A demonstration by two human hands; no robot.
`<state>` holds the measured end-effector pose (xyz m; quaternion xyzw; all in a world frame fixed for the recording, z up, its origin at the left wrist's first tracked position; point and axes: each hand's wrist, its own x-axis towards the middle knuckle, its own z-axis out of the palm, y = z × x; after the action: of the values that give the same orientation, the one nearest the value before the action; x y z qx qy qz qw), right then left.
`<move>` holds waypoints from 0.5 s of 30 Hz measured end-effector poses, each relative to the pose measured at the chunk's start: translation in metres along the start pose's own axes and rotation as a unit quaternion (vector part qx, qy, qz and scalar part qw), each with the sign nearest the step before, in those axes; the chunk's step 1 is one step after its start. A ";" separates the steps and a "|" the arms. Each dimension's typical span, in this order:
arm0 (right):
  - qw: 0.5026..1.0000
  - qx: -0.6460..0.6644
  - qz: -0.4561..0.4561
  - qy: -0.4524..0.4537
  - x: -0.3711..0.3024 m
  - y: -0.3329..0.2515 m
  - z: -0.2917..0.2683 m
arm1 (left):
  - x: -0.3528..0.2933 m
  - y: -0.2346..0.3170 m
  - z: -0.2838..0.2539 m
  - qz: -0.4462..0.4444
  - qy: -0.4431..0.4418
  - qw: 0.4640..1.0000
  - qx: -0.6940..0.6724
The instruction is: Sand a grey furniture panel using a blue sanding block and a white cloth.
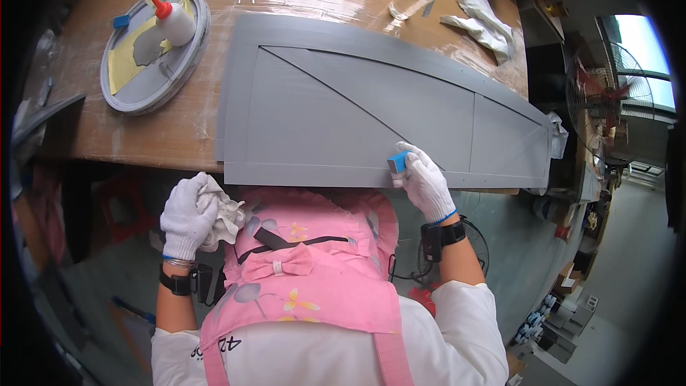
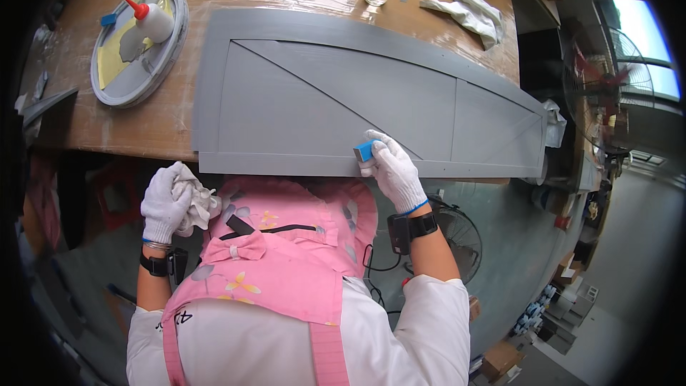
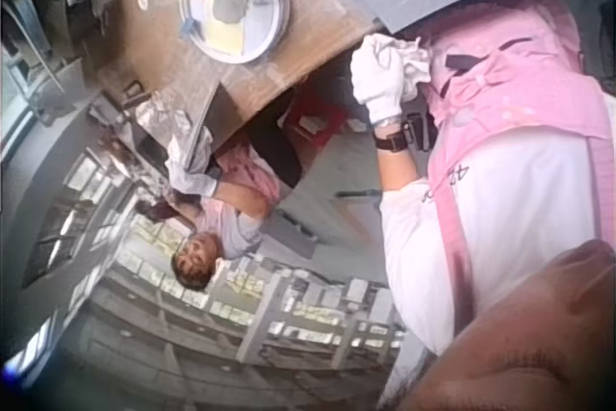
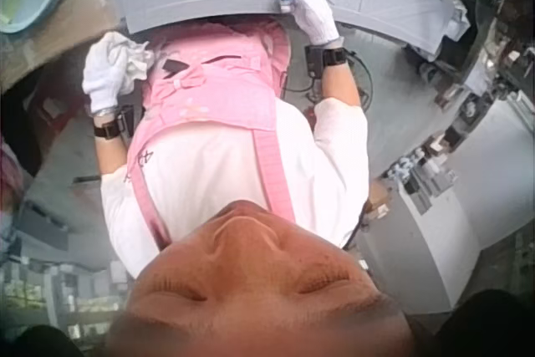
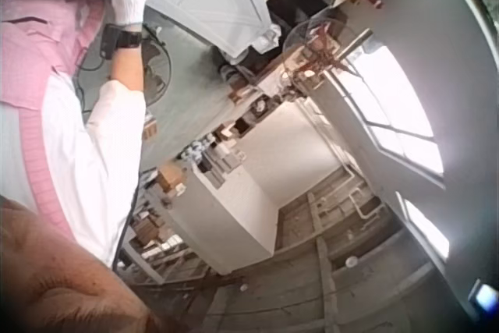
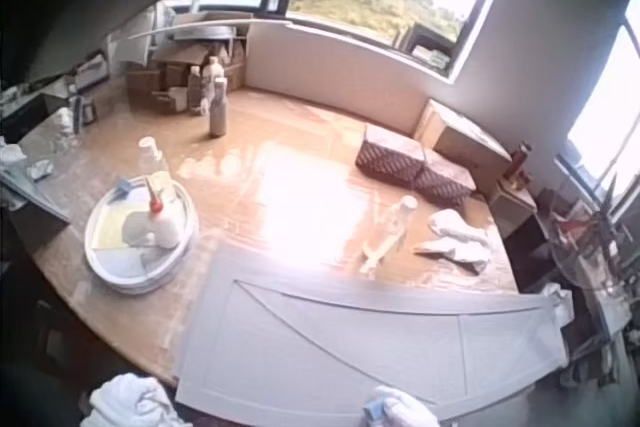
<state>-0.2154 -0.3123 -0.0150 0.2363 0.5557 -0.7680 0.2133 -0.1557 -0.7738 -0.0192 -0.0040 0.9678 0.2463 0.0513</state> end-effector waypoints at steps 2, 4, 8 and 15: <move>0.997 0.069 0.017 -0.020 0.000 0.003 0.010 | -0.006 -0.001 0.000 0.003 0.000 1.000 -0.009; 0.995 0.090 0.020 -0.034 0.002 0.003 0.020 | -0.011 -0.002 0.000 -0.003 0.001 1.000 -0.019; 0.997 -0.067 -0.007 -0.032 0.008 0.000 0.050 | -0.013 0.002 0.001 -0.013 -0.007 1.000 -0.011; 0.875 -0.448 -0.149 -0.103 0.021 0.008 0.146 | -0.013 0.006 0.006 0.011 -0.019 1.000 0.007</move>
<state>-0.2459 -0.4553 0.0057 -0.0505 0.8440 -0.4791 0.2357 -0.1421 -0.7659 -0.0200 0.0117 0.9684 0.2401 0.0673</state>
